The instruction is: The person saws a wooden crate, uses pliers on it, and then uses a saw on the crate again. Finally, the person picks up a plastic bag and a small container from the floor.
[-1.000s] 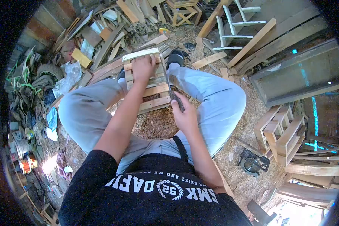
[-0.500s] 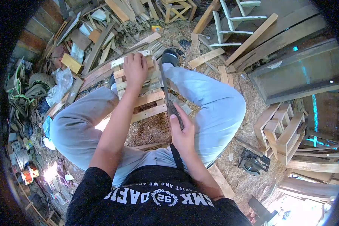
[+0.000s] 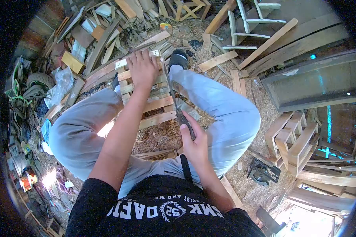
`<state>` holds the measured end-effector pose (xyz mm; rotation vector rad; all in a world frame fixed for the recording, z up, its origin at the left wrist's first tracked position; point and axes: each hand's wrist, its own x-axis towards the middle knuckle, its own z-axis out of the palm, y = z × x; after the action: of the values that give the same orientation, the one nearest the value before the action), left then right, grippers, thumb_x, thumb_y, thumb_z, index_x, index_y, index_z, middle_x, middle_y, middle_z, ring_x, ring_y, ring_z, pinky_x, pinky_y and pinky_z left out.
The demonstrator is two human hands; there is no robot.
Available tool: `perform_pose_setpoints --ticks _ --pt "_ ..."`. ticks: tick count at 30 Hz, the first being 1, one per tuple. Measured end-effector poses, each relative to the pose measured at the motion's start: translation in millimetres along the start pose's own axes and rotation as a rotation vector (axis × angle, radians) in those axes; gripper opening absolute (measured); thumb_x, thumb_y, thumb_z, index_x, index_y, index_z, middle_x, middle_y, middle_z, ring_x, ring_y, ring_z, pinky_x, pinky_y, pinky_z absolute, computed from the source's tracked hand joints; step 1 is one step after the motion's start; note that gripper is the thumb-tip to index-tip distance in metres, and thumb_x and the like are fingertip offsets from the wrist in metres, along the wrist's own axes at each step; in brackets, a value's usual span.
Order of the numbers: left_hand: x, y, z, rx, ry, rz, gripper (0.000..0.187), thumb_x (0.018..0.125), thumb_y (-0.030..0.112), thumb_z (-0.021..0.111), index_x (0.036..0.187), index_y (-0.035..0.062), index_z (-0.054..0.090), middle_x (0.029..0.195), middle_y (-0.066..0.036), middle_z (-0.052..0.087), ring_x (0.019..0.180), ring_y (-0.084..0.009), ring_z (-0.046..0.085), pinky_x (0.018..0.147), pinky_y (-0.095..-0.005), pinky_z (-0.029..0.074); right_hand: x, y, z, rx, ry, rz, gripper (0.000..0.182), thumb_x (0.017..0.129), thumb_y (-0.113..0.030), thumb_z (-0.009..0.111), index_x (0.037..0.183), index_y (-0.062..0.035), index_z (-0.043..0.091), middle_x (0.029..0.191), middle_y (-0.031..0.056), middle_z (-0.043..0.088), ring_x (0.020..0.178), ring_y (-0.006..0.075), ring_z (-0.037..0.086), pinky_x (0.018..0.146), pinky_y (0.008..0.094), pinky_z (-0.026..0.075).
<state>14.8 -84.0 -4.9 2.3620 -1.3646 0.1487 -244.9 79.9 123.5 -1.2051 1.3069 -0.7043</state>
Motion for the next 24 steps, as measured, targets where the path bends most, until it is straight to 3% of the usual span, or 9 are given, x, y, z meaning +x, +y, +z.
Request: perform_pose_setpoints --ticks 3,6,9,12,19,22,24 --pt "1 0 3 0.009 0.023 0.008 0.049 0.110 0.039 0.054 0.140 0.0024 0.065 0.147 -0.026 0.063 0.151 -0.0438 0.047 0.133 -0.0619 0.024 5 -8 -3 -0.006 -0.038 0.118 0.045 0.111 -0.012 0.064 0.154 0.0038 0.062 0.119 0.0076 0.075 0.107 0.0100 0.066 0.098 0.0273 0.053" --pt "0 -1 5 0.018 0.055 0.023 0.047 0.110 0.038 0.053 0.138 0.0024 0.066 0.144 -0.025 0.064 0.148 -0.0441 0.049 0.132 -0.0623 0.026 3 0 3 -0.001 -0.005 -0.016 0.045 0.111 -0.011 0.064 0.154 0.0044 0.061 0.127 0.0114 0.076 0.116 0.0128 0.068 0.103 0.0287 0.052" --pt "0 0 4 0.030 0.062 0.024 0.046 0.110 0.037 0.053 0.138 0.0023 0.066 0.142 -0.025 0.065 0.147 -0.0440 0.051 0.131 -0.0624 0.027 4 -6 7 0.025 -0.016 0.023 0.045 0.111 -0.010 0.063 0.153 0.0056 0.061 0.135 0.0157 0.075 0.124 0.0156 0.068 0.108 0.0304 0.052" --pt "0 1 4 0.056 0.073 0.029 0.046 0.110 0.037 0.054 0.137 0.0022 0.066 0.140 -0.024 0.065 0.146 -0.0435 0.051 0.130 -0.0624 0.028 -2 -7 5 -0.103 -0.017 -0.021 0.044 0.111 -0.011 0.063 0.152 0.0056 0.062 0.134 0.0162 0.075 0.124 0.0165 0.069 0.108 0.0307 0.052" --pt "3 2 -4 0.038 -0.015 -0.001 0.043 0.110 0.036 0.054 0.133 0.0022 0.068 0.138 -0.022 0.066 0.144 -0.0423 0.052 0.129 -0.0619 0.031 1 -4 8 -0.077 -0.005 -0.019 0.043 0.110 -0.009 0.064 0.151 0.0038 0.064 0.131 0.0157 0.076 0.121 0.0165 0.071 0.106 0.0310 0.053" --pt "0 2 0 0.070 0.052 0.016 0.042 0.109 0.035 0.055 0.131 0.0025 0.068 0.135 -0.021 0.067 0.143 -0.0416 0.053 0.129 -0.0615 0.031 -10 -7 9 -0.057 0.004 0.145 0.042 0.110 -0.009 0.063 0.151 0.0036 0.065 0.128 0.0162 0.078 0.118 0.0159 0.071 0.105 0.0311 0.053" --pt "-1 3 0 0.091 0.088 0.018 0.041 0.110 0.035 0.054 0.134 0.0033 0.066 0.133 -0.020 0.067 0.137 -0.0402 0.057 0.126 -0.0628 0.034 -6 4 6 -0.047 0.017 -0.022 0.042 0.110 -0.009 0.063 0.150 0.0036 0.065 0.127 0.0156 0.078 0.118 0.0156 0.071 0.104 0.0309 0.054"
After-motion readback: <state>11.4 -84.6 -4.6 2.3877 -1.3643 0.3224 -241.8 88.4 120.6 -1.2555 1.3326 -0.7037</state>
